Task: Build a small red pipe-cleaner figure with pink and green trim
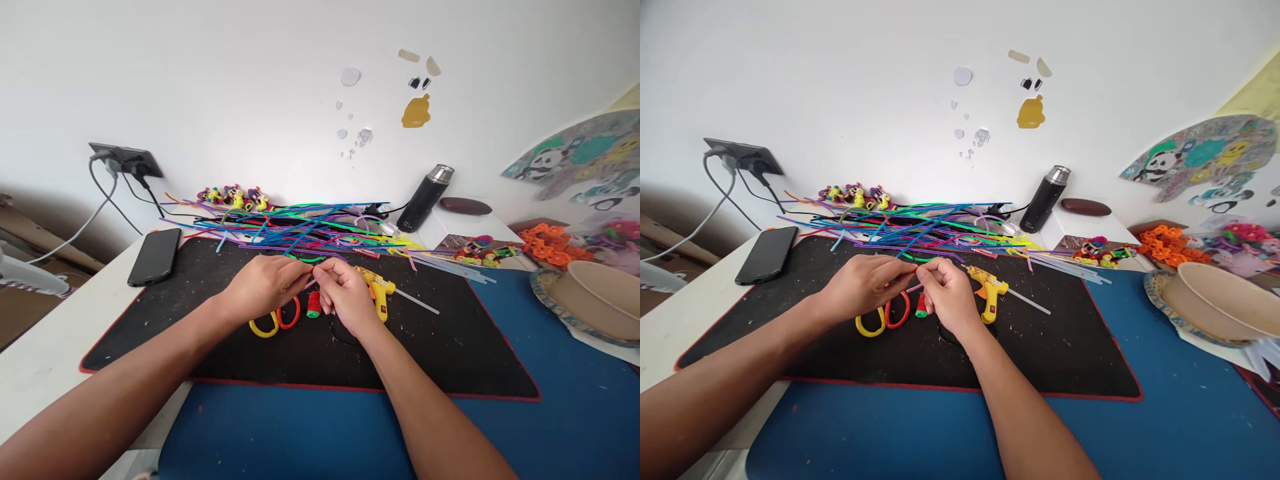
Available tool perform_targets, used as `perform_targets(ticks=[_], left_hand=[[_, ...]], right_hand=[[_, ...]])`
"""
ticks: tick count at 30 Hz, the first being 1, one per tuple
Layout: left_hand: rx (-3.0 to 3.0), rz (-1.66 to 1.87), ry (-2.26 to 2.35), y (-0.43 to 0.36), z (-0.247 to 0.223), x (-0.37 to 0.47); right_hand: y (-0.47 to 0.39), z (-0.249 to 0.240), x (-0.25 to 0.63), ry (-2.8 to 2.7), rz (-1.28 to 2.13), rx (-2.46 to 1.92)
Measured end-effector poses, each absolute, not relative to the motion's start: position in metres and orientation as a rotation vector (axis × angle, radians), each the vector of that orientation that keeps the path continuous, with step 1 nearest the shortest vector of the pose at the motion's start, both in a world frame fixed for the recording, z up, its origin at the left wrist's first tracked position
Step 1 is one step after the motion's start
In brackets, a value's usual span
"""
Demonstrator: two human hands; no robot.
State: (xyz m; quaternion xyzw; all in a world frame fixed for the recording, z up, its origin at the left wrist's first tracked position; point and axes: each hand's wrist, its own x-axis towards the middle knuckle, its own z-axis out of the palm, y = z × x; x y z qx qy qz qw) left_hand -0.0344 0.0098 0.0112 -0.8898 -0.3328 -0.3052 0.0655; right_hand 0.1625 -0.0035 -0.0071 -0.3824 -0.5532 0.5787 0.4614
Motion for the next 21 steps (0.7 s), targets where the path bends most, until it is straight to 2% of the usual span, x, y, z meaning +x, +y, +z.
perform_targets(ticks=[7, 11, 21], left_hand=[[-2.763, -1.159, -1.356, 0.007, 0.008, -0.024], [-2.830, -1.290, -1.523, 0.006, 0.016, -0.024], [-2.826, -1.306, -1.444, 0.007, 0.015, -0.027]], right_hand=[[-0.002, -0.008, 0.162, -1.307, 1.402, -0.961], [-0.002, -0.003, 0.166, -1.198, 1.544, -0.926], [-0.002, 0.000, 0.168, -1.170, 1.592, -0.919]])
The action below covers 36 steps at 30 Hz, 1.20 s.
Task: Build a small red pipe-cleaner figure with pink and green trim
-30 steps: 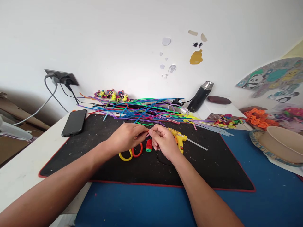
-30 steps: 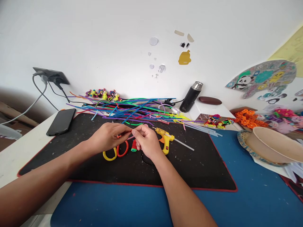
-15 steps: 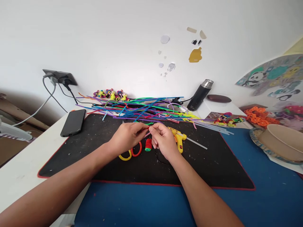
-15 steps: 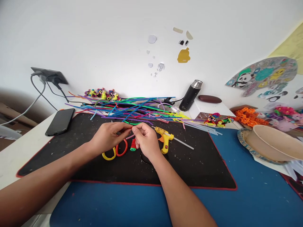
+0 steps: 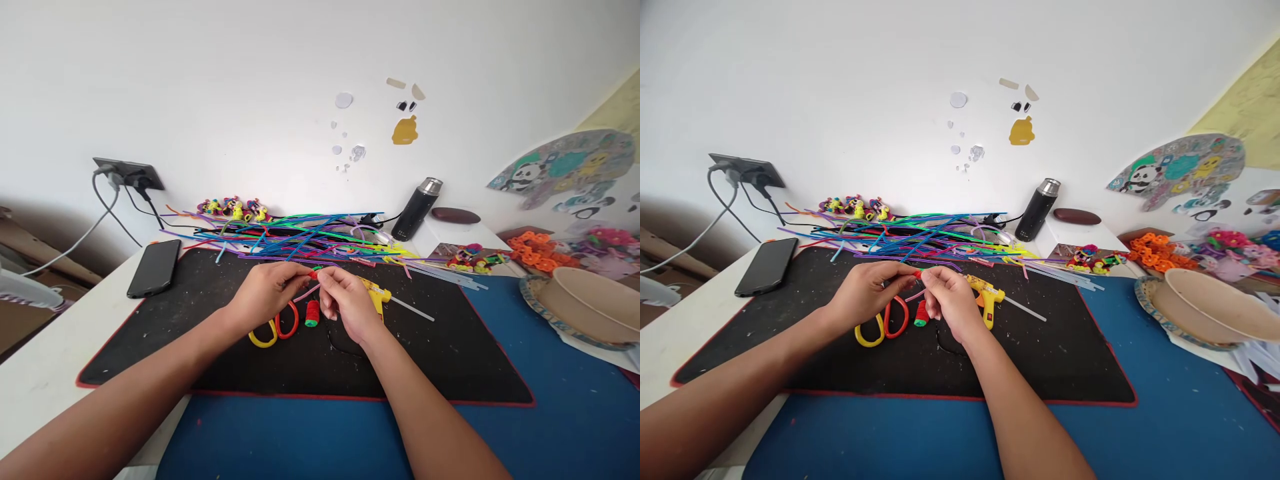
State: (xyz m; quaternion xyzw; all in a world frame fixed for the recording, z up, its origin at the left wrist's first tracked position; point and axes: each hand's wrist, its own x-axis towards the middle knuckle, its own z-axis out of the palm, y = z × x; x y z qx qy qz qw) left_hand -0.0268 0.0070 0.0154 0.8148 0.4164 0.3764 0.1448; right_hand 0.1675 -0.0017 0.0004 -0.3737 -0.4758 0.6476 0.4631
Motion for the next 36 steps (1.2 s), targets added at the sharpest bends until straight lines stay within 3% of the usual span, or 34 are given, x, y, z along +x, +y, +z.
perform_targets(ticks=[12, 29, 36], left_hand=[[1.719, 1.085, 1.043, 0.012, 0.025, -0.028], [2.650, 1.089, 1.109, 0.007, 0.022, -0.030], [2.710, 1.127, 1.031, 0.007, 0.025, -0.032]], right_hand=[[0.000, 0.004, 0.172, -1.111, 1.579, -0.884], [-0.001, 0.003, 0.171, -1.224, 1.544, -0.910], [-0.001, 0.002, 0.172, -1.194, 1.611, -0.860]])
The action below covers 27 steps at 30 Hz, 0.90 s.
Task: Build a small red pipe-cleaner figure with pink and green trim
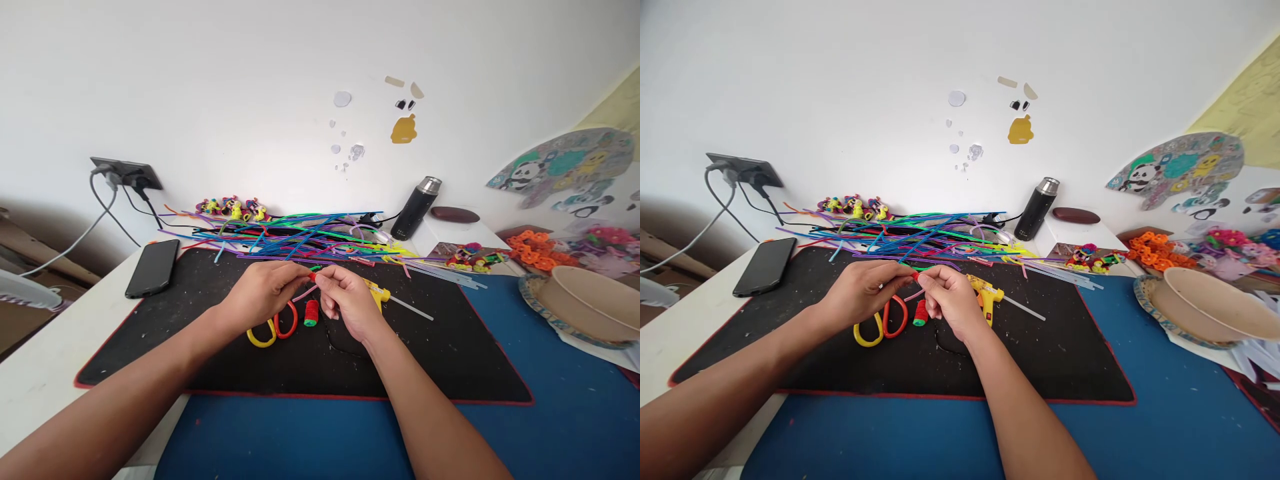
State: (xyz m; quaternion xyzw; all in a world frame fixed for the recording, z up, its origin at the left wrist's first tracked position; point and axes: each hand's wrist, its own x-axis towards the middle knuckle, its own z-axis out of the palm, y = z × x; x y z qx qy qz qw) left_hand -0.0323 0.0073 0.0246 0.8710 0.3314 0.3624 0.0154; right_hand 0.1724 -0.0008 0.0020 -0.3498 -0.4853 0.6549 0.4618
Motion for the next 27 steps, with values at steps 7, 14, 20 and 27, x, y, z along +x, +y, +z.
perform_targets(ticks=[7, 14, 20, 27], left_hand=[[2.433, 1.208, 1.104, -0.0006, 0.0221, -0.0249], [2.502, 1.223, 1.083, 0.0005, 0.0257, -0.0259], [2.596, 1.227, 1.025, 0.0027, 0.0297, -0.0279], [2.602, 1.232, 1.058, 0.0000, 0.0270, -0.0259]], right_hand=[[-0.0015, -0.0038, 0.1689, -1.175, 1.643, -0.745], [-0.0026, -0.0041, 0.1678, -1.175, 1.674, -0.704], [-0.0020, -0.0020, 0.1705, -1.133, 1.739, -0.700], [-0.0024, -0.0035, 0.1690, -1.100, 1.755, -0.670]])
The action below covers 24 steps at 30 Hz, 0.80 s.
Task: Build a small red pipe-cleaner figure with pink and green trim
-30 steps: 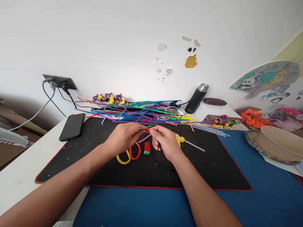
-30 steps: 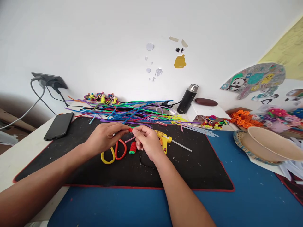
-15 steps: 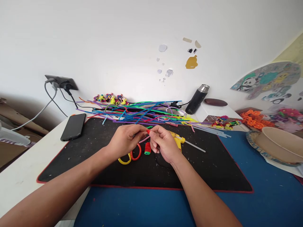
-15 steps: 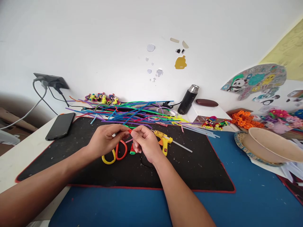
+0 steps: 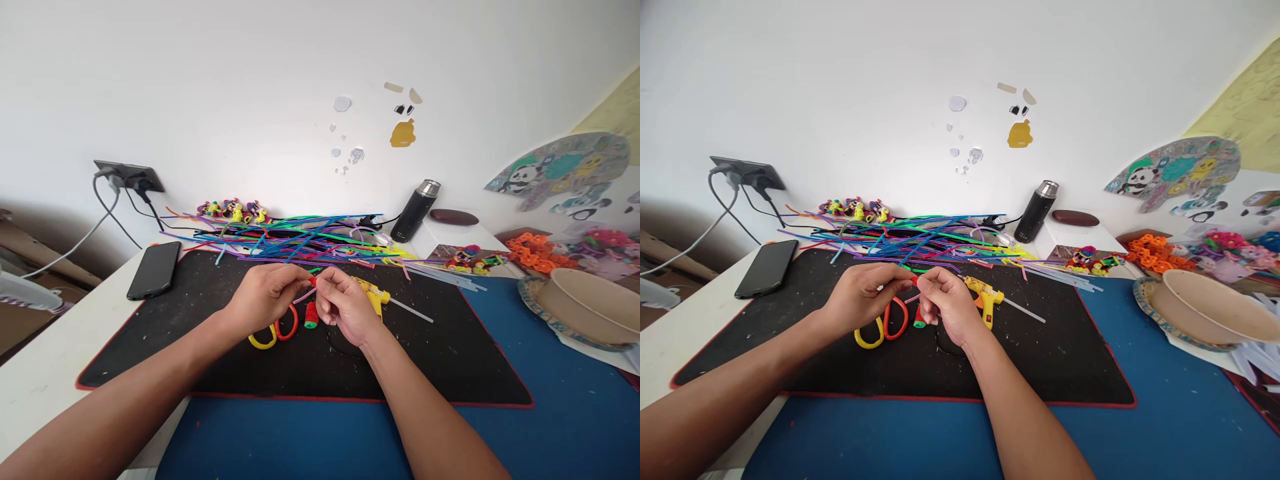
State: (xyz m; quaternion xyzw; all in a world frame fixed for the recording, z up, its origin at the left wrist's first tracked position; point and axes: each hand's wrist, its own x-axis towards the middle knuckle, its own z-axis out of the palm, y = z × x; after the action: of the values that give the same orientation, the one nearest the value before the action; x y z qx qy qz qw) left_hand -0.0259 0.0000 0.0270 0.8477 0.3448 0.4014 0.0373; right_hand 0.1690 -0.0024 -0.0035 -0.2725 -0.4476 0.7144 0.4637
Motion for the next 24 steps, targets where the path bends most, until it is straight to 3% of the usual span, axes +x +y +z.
perform_targets(ticks=[24], left_hand=[[2.275, 1.294, 1.301, -0.003, 0.015, -0.003]], right_hand=[[-0.001, -0.013, 0.161, -0.958, 1.741, -0.612]])
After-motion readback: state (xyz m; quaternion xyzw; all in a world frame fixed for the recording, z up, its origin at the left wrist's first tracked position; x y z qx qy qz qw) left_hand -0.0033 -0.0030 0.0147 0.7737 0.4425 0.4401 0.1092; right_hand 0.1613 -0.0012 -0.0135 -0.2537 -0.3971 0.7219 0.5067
